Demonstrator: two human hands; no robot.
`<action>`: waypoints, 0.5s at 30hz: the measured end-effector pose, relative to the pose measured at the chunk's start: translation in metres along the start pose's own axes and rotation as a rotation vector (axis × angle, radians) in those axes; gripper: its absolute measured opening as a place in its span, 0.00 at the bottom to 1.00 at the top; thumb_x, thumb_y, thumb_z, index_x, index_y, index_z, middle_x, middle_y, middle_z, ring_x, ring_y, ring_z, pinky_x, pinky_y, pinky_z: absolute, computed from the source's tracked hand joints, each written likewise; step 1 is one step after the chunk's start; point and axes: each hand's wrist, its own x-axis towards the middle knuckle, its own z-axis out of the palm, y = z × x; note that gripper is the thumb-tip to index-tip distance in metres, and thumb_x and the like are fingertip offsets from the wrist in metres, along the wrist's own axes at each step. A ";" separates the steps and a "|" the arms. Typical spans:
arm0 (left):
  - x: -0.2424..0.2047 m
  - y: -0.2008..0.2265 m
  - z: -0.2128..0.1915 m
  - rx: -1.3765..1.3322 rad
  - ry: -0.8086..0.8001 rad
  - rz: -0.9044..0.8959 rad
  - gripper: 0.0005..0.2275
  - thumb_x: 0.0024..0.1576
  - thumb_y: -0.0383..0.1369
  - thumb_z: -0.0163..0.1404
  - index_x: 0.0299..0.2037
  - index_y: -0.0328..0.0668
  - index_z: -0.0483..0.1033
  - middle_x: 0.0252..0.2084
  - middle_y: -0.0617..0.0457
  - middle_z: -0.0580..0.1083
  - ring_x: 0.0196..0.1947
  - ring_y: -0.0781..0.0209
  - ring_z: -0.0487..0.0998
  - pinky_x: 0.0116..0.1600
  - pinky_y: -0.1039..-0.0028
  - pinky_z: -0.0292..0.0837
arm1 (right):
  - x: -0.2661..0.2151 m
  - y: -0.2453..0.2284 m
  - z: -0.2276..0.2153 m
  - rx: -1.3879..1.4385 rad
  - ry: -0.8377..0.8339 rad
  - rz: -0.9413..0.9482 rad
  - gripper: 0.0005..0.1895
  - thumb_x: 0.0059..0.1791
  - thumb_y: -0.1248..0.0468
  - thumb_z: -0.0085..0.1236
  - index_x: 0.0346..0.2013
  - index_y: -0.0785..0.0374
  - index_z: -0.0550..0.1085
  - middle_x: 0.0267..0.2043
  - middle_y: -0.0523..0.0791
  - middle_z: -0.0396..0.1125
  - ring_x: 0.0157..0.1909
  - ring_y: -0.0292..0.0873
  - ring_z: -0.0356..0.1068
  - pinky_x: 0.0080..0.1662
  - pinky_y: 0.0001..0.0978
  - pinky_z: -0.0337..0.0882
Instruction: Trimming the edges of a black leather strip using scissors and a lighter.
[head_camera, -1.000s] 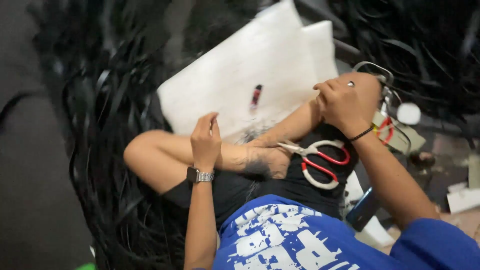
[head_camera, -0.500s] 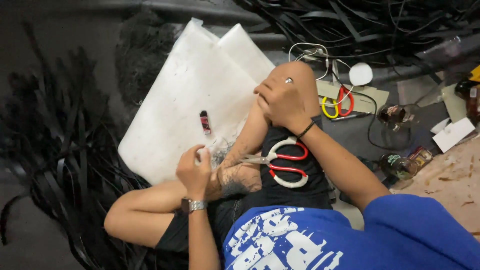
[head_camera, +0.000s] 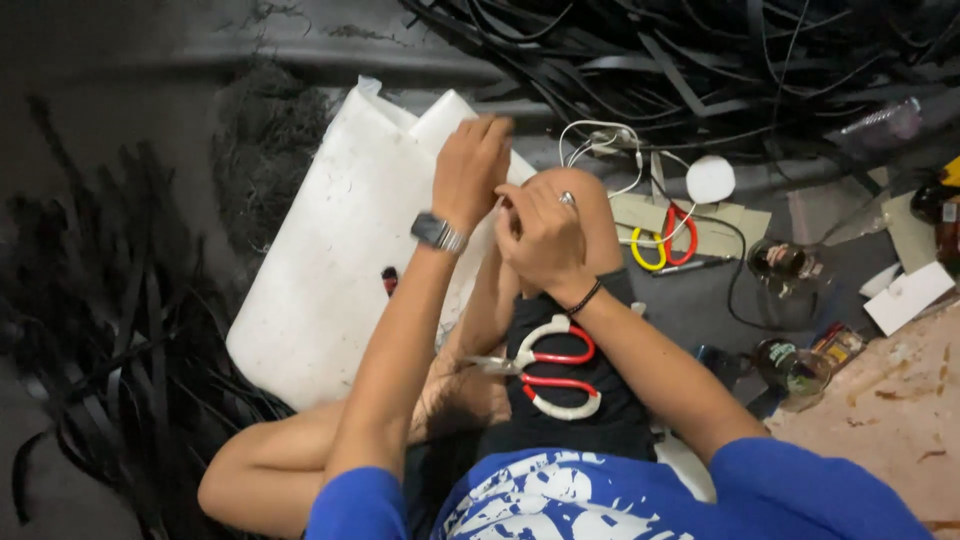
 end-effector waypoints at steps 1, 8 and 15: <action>0.018 -0.003 0.012 0.000 -0.003 0.036 0.09 0.56 0.25 0.54 0.46 0.43 0.75 0.45 0.51 0.75 0.41 0.52 0.77 0.45 0.68 0.76 | 0.006 -0.006 -0.006 0.078 -0.037 0.054 0.09 0.46 0.70 0.57 0.40 0.61 0.76 0.30 0.44 0.68 0.32 0.44 0.68 0.34 0.33 0.67; 0.082 -0.052 0.128 0.200 -0.172 -0.024 0.25 0.58 0.31 0.55 0.66 0.45 0.62 0.68 0.51 0.63 0.33 0.53 0.81 0.33 0.64 0.78 | 0.011 -0.004 -0.004 0.213 -0.084 0.146 0.13 0.43 0.74 0.58 0.43 0.66 0.75 0.30 0.43 0.68 0.28 0.42 0.63 0.33 0.31 0.63; 0.077 -0.031 0.085 0.032 -0.104 0.032 0.07 0.57 0.32 0.55 0.40 0.43 0.70 0.41 0.53 0.68 0.32 0.55 0.76 0.30 0.64 0.74 | 0.006 0.001 0.003 0.229 -0.046 0.227 0.13 0.44 0.75 0.58 0.43 0.67 0.76 0.32 0.45 0.70 0.27 0.40 0.65 0.33 0.30 0.64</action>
